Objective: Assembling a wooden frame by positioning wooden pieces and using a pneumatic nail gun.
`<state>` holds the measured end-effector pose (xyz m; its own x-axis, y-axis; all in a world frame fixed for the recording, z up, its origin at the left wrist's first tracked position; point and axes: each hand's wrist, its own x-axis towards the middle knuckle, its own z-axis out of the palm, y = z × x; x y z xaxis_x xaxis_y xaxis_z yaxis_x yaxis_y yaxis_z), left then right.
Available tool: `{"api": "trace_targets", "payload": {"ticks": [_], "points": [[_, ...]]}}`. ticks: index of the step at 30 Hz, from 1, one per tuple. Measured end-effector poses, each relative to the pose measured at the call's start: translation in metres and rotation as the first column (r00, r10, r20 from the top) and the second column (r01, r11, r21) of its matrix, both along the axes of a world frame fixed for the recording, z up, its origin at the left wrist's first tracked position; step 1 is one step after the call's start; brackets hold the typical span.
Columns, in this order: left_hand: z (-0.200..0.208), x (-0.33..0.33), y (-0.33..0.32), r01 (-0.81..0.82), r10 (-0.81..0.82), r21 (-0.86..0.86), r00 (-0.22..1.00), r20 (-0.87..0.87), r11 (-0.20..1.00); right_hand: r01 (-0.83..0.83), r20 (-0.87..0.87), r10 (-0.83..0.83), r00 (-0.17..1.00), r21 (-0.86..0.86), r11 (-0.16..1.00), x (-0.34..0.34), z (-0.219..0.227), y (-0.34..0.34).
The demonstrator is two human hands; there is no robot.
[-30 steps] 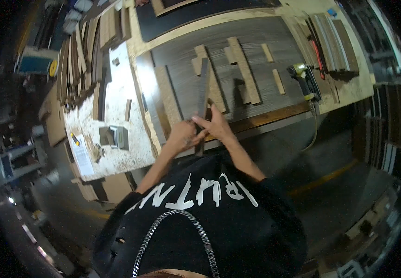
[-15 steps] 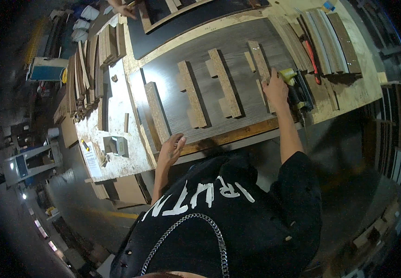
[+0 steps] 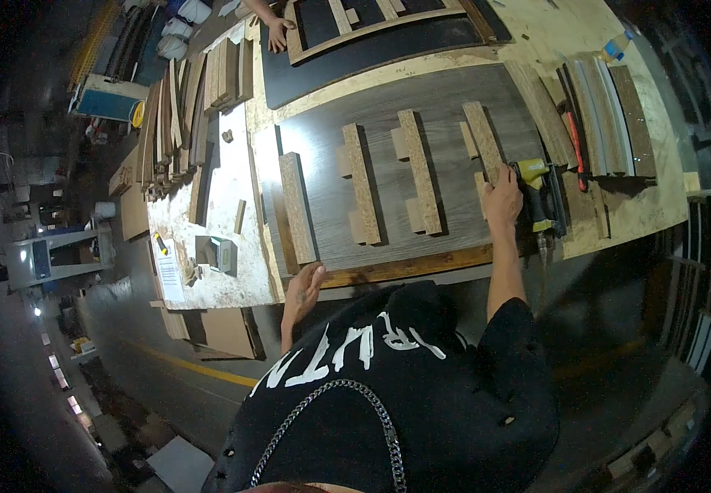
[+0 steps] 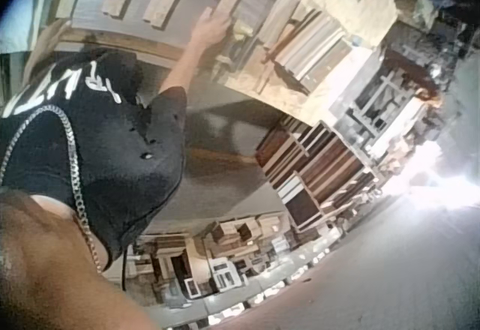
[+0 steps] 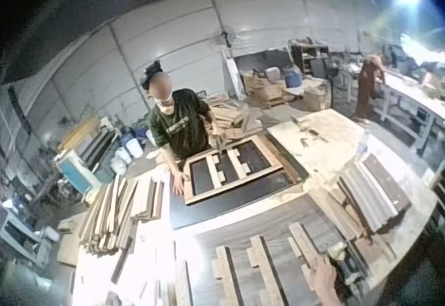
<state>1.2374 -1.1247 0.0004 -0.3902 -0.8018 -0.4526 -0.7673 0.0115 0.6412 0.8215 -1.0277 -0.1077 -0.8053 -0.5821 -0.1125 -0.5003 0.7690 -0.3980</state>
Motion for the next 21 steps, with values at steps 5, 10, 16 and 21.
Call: {"api": "trace_targets", "payload": {"ticks": [5,10,16,21], "points": [[0.006,0.014,-0.003,0.004,-0.002,-0.044,0.999,0.045,0.999,0.111,0.011,-0.111,0.994,-0.021,0.994,0.002,-0.008,-0.008],[-0.003,0.037,0.0,-0.059,0.063,-0.064,0.996,0.056,0.996,0.158,-0.131,-0.172,0.976,-0.11,0.981,0.013,-0.032,-0.001],[-0.013,0.043,0.004,-0.081,0.078,0.028,0.993,0.092,0.996,0.215,0.007,-0.214,0.977,-0.032,0.976,0.033,-0.037,0.035],[-0.009,0.028,-0.002,-0.023,0.022,0.027,0.999,0.038,0.999,0.208,0.12,-0.197,0.973,-0.087,0.974,0.022,-0.035,0.059]]}}
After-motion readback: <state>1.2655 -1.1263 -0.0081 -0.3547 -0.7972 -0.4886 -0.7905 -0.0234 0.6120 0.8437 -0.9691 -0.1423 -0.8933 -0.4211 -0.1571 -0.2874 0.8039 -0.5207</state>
